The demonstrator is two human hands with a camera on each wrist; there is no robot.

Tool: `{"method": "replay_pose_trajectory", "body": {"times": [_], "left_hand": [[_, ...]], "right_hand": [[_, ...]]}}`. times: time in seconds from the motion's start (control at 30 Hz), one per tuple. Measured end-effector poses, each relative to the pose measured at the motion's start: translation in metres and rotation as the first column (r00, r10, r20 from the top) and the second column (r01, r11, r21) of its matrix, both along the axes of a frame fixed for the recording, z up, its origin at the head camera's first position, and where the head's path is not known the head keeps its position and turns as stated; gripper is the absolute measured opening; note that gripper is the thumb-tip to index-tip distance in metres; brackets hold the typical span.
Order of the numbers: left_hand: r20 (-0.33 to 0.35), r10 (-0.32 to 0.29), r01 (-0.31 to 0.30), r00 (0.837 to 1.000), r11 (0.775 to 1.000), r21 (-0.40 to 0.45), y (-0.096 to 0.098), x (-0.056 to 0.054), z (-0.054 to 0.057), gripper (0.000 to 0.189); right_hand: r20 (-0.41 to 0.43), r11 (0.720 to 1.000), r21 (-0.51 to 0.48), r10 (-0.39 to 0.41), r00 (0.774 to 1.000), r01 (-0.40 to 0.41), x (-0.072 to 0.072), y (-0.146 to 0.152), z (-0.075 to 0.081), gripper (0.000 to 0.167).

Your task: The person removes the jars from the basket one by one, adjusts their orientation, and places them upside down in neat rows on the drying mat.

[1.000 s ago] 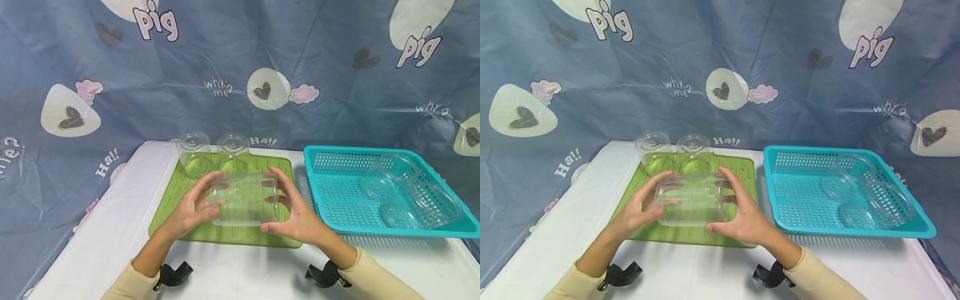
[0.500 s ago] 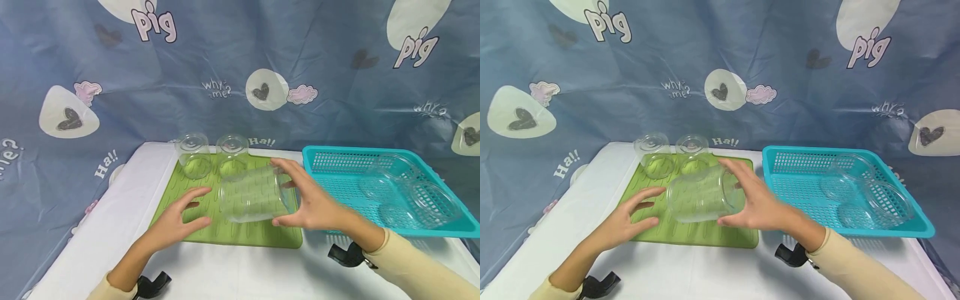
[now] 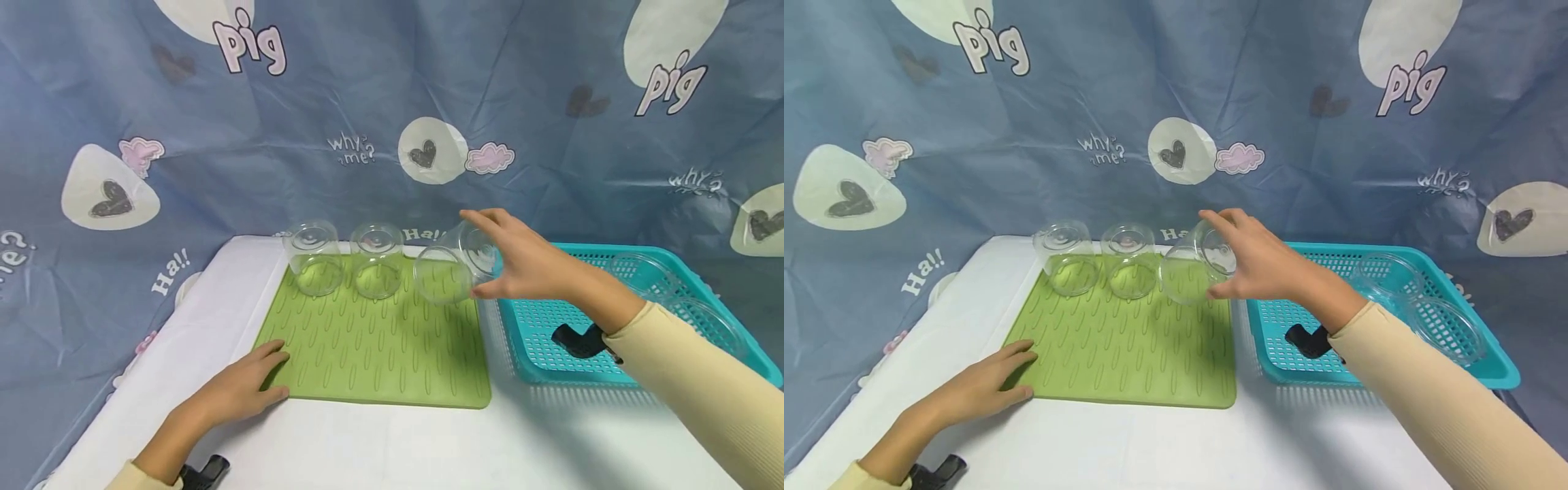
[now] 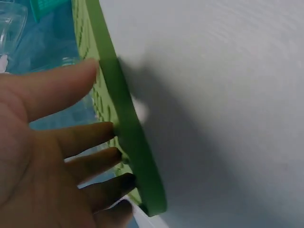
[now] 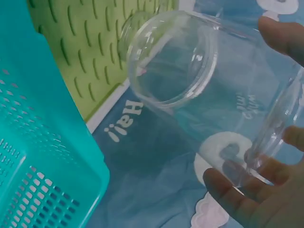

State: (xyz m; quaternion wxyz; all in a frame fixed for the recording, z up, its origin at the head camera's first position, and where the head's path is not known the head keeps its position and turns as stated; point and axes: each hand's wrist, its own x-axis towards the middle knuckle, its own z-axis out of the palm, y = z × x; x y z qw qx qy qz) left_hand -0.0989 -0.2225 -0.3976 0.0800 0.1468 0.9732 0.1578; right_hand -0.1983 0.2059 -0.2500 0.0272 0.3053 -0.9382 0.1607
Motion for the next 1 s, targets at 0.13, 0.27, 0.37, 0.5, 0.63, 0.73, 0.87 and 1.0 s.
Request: {"method": "replay_pose_trajectory", "body": {"times": [0.13,0.27,0.37,0.5,0.63,0.73,0.87,1.0], "left_hand": [[-0.037,0.010,-0.010,0.999,1.000,0.012,-0.003,-0.001,-0.006,0.053],[-0.063,0.007,-0.006,0.998,1.000,0.011,-0.002,-0.002,-0.010,0.056],[-0.033,-0.019,0.019,0.999,1.000,0.020,0.003,-0.004,-0.013,0.059],[0.039,-0.040,0.038,0.998,0.998,0.048,0.008,-0.006,-0.012,0.062],[0.077,-0.018,0.015,0.997,0.999,0.041,0.006,-0.007,-0.008,0.066],[0.082,-0.007,0.004,0.997,1.000,0.028,0.003,-0.007,-0.004,0.068],[0.084,0.018,-0.019,0.996,1.000,0.011,-0.001,-0.007,-0.003,0.067],[0.079,0.045,-0.045,0.996,0.999,-0.001,-0.005,-0.006,-0.002,0.066]], "right_hand": [[0.027,0.997,0.064,0.031,0.999,-0.033,-0.016,-0.007,-0.005,0.109],[0.066,0.992,0.115,0.034,0.997,-0.041,-0.025,-0.009,-0.012,0.109],[0.099,0.989,0.144,0.004,0.995,-0.018,-0.027,-0.003,-0.021,0.109],[0.104,0.988,0.153,-0.005,0.995,-0.011,-0.030,0.002,-0.033,0.109],[0.105,0.988,0.150,0.015,0.994,-0.030,-0.040,-0.006,-0.037,0.109],[0.140,0.988,0.151,0.005,0.990,-0.027,-0.047,-0.015,-0.038,0.109],[0.185,0.988,0.156,-0.018,0.982,-0.011,-0.056,-0.024,-0.040,0.111],[0.215,0.987,0.157,-0.024,0.976,-0.011,-0.066,-0.034,-0.044,0.112]]}}
